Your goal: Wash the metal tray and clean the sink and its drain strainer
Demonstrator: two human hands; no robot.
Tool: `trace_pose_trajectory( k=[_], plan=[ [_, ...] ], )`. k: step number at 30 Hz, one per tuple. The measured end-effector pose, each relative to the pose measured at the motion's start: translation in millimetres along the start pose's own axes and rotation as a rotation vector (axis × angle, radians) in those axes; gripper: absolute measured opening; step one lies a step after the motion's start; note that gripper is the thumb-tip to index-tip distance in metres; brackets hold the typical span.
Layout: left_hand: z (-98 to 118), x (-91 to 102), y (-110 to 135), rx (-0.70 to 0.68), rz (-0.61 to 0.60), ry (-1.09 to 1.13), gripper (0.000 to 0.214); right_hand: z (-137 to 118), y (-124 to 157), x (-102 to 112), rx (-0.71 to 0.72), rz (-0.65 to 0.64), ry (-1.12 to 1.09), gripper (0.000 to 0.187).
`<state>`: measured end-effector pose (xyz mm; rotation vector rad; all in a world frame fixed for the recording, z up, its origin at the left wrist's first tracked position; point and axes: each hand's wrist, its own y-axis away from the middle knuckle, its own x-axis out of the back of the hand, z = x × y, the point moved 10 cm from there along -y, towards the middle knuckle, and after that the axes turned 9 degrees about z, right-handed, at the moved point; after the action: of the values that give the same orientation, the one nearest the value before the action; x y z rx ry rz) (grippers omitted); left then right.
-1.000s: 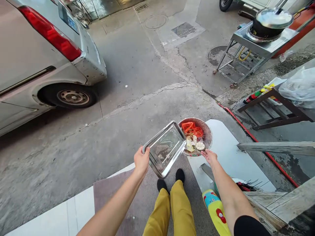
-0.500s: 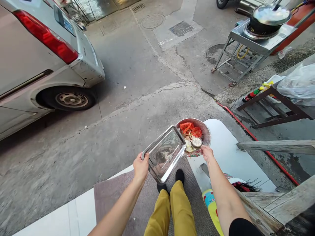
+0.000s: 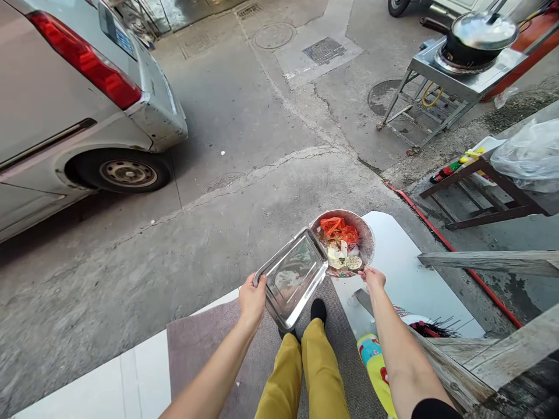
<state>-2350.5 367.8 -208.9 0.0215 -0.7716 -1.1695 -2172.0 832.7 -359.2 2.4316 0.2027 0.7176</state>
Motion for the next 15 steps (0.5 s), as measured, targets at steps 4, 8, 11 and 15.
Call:
trace_pose_trajectory(
  k=[4,8,11,15],
  plan=[
    [-9,-8.3,3,0.066,-0.032,0.084,0.029,-18,37,-14,-0.083,-0.179,-0.162,0.020],
    [-17,-23.5,13,0.188,-0.117,0.288,0.029,-34,122,-53,-0.175,-0.569,-0.278,0.027],
    [-19,-28.2,25,0.312,-0.167,0.452,0.037,-47,173,-59,-0.016,-0.650,-0.068,0.023],
    [-9,-24.0,44,0.411,-0.235,0.590,0.047,-114,222,-40,0.733,-0.507,0.355,0.015]
  ],
)
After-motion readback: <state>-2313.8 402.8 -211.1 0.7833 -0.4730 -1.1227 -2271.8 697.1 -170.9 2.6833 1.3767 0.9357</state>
